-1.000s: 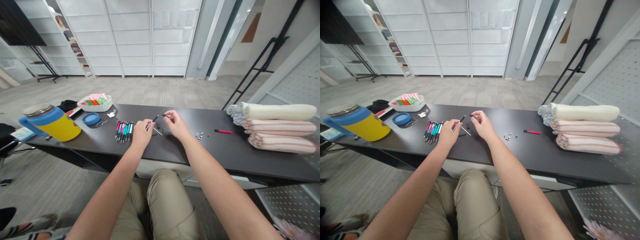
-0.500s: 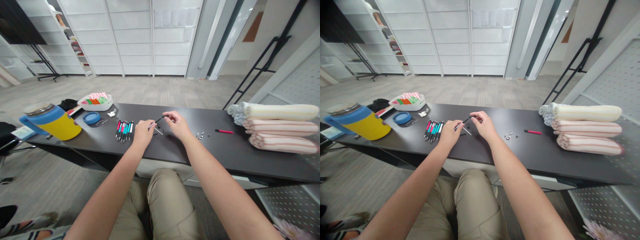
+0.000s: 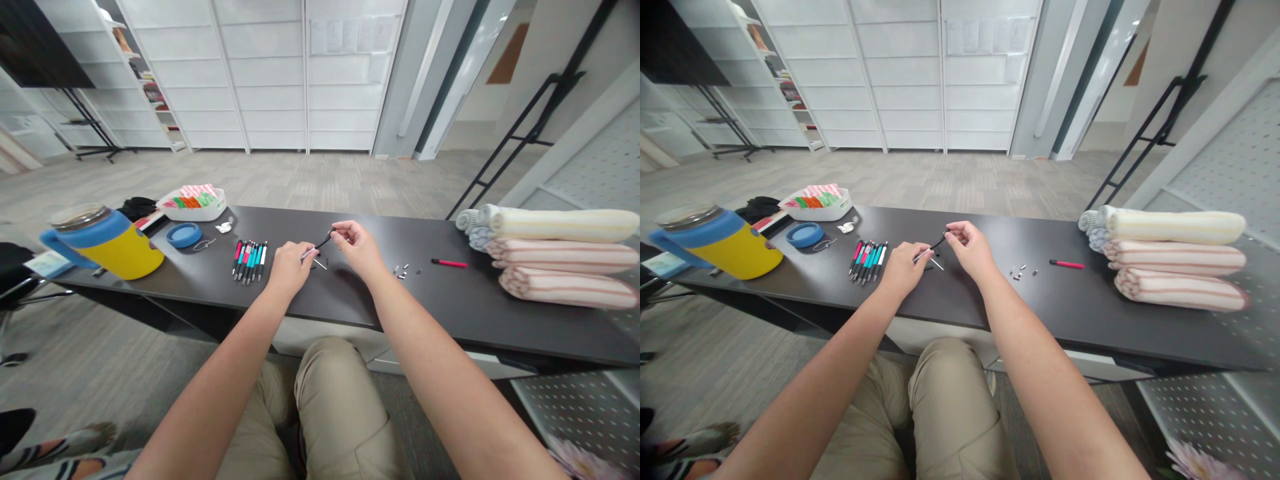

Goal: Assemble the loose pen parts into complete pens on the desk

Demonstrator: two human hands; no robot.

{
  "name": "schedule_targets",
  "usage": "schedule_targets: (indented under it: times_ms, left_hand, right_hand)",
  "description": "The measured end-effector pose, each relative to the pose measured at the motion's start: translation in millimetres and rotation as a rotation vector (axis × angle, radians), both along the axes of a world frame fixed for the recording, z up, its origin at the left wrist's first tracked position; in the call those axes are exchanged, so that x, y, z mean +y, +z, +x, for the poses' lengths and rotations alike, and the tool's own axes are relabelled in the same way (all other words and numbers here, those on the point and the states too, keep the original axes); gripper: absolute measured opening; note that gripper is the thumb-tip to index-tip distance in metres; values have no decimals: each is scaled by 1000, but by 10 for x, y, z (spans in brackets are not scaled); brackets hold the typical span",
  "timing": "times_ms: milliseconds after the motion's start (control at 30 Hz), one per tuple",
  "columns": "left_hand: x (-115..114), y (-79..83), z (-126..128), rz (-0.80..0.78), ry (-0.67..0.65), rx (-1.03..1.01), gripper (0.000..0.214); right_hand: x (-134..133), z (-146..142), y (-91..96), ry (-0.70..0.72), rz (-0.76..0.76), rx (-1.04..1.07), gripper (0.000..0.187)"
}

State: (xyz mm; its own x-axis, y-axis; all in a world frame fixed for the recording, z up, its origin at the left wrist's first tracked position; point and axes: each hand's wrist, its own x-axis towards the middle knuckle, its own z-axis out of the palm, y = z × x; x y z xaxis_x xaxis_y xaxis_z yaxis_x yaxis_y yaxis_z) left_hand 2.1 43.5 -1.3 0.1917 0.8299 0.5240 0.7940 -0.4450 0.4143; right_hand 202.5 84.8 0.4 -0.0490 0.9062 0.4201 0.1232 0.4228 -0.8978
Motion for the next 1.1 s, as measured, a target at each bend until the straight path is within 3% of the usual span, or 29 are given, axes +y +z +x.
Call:
schedule_targets:
  times_ms: [333, 667, 1100]
  left_hand:
    - [-9, 3, 2, -10, -26, -36, 15]
    - [-26, 26, 11, -24, -27, 14, 16]
    - [-18, -18, -5, -14, -28, 9, 17]
  right_hand:
    - [9, -25, -36, 36, -58, 83, 45]
    - [-6, -1, -84, 68, 11, -63, 40]
    - [11, -11, -123, 108, -5, -54, 41]
